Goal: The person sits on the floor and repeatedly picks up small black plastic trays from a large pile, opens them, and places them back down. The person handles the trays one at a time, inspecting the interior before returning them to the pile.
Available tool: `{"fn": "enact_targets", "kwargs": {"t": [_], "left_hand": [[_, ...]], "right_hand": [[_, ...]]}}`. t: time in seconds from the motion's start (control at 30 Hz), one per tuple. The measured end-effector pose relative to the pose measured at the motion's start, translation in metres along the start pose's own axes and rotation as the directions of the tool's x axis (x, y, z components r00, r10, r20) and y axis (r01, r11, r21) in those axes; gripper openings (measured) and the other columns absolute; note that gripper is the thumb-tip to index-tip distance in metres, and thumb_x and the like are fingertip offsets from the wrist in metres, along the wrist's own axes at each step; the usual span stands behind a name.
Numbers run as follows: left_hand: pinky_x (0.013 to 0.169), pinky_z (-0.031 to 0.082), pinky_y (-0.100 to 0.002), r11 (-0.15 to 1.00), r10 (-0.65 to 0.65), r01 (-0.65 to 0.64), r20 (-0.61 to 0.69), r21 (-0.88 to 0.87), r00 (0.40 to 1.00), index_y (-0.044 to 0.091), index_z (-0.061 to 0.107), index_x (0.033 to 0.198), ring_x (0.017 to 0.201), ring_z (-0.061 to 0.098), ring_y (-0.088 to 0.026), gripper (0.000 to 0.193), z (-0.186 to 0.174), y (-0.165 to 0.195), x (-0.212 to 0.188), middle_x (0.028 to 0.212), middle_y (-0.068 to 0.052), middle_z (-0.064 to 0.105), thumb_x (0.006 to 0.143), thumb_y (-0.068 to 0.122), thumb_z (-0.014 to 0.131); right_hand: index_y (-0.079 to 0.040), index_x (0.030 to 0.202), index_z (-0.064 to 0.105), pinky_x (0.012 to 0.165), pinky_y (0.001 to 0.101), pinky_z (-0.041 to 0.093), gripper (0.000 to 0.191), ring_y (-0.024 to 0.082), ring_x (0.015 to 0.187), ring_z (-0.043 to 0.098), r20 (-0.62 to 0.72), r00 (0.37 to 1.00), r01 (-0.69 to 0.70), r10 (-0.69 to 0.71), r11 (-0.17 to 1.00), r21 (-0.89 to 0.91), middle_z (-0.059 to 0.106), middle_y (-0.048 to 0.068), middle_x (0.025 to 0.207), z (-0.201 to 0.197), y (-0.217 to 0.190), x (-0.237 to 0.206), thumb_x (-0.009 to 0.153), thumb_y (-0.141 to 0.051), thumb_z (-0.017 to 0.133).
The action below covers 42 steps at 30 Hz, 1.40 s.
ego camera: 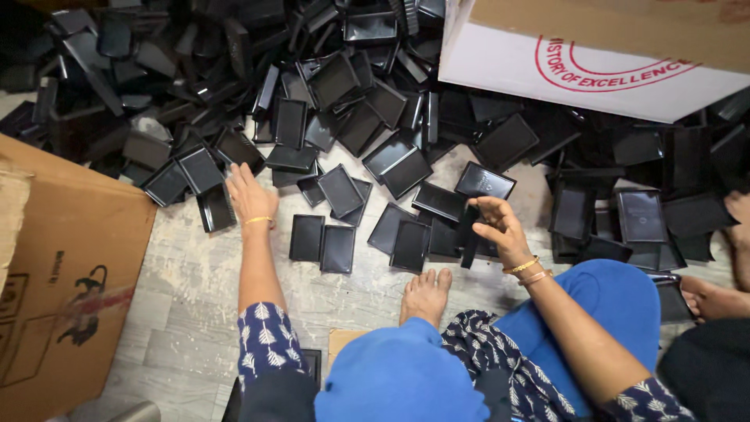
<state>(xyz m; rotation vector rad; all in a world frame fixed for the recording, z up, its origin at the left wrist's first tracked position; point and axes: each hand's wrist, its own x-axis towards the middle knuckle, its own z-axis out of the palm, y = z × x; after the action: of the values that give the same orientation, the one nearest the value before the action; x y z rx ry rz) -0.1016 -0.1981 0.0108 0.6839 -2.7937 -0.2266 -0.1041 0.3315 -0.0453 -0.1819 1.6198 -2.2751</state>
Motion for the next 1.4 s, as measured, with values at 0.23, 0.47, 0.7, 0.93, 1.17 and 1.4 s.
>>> {"fn": "enact_targets", "kwargs": {"t": [0.23,0.47,0.7,0.93,1.17,1.4], "left_hand": [[0.104,0.040,-0.060,0.985,-0.174,0.169,0.322,0.043,0.930,0.015,0.023,0.162,0.134,0.043,-0.043,0.102,-0.007,-0.010,0.013,0.154,-0.013,0.043,0.074,0.018,0.073],[0.099,0.041,-0.063,0.987,0.000,-0.024,0.155,0.156,0.988,0.015,0.063,0.116,0.118,0.055,-0.037,0.036,0.012,-0.009,-0.029,0.118,-0.010,0.062,0.086,0.030,0.074],[0.091,0.043,-0.052,0.950,0.100,-0.191,-0.342,-0.246,0.935,0.004,0.061,0.098,0.105,0.054,-0.038,0.021,-0.011,0.023,-0.030,0.106,-0.016,0.058,0.088,0.018,0.073],[0.085,0.054,-0.029,0.410,0.419,0.219,0.396,-0.885,0.817,0.001,0.074,0.118,0.092,0.065,-0.016,0.034,-0.035,0.138,-0.069,0.099,-0.006,0.069,0.089,0.020,0.073],[0.112,0.038,-0.042,0.442,0.616,-0.259,0.081,-0.859,0.783,0.009,0.064,0.130,0.124,0.050,-0.033,0.043,0.006,0.246,-0.173,0.123,-0.015,0.056,0.091,0.026,0.072],[0.113,0.036,-0.045,0.648,0.325,-0.065,0.198,-0.759,0.925,0.008,0.054,0.129,0.126,0.045,-0.039,0.053,0.012,0.258,-0.201,0.131,-0.022,0.044,0.090,0.034,0.080]], "right_hand": [[-0.002,0.136,0.052,0.117,0.0345,0.037,0.054,0.019,0.136,0.052,0.032,0.999,0.006,-0.006,1.000,-0.018,0.059,0.012,0.142,-0.006,0.008,0.002,0.086,0.000,0.070],[-0.001,0.137,0.052,0.118,0.0350,0.036,0.055,0.020,0.136,0.052,0.020,1.000,-0.005,0.006,0.998,-0.064,0.060,0.012,0.142,-0.006,0.004,0.002,0.085,-0.002,0.071],[-0.002,0.137,0.052,0.118,0.0352,0.035,0.056,0.020,0.138,0.050,0.034,0.999,-0.009,0.011,0.999,-0.046,0.058,0.012,0.144,0.002,-0.007,0.000,0.085,-0.002,0.071],[-0.003,0.145,0.050,0.123,0.0386,0.032,0.064,0.026,0.144,0.049,0.364,0.931,-0.113,0.027,0.969,0.218,0.056,0.016,0.149,0.004,-0.008,-0.005,0.088,-0.019,0.075],[-0.006,0.152,0.044,0.112,0.0412,0.040,0.075,0.024,0.137,0.048,0.421,0.878,-0.383,0.227,0.861,0.335,0.048,0.013,0.152,0.008,-0.005,-0.013,0.087,-0.023,0.077],[-0.009,0.152,0.041,0.109,0.0402,0.046,0.075,0.025,0.137,0.051,0.341,0.920,-0.320,0.193,0.873,0.369,0.049,0.014,0.152,0.019,-0.014,-0.007,0.087,-0.021,0.076]]}}
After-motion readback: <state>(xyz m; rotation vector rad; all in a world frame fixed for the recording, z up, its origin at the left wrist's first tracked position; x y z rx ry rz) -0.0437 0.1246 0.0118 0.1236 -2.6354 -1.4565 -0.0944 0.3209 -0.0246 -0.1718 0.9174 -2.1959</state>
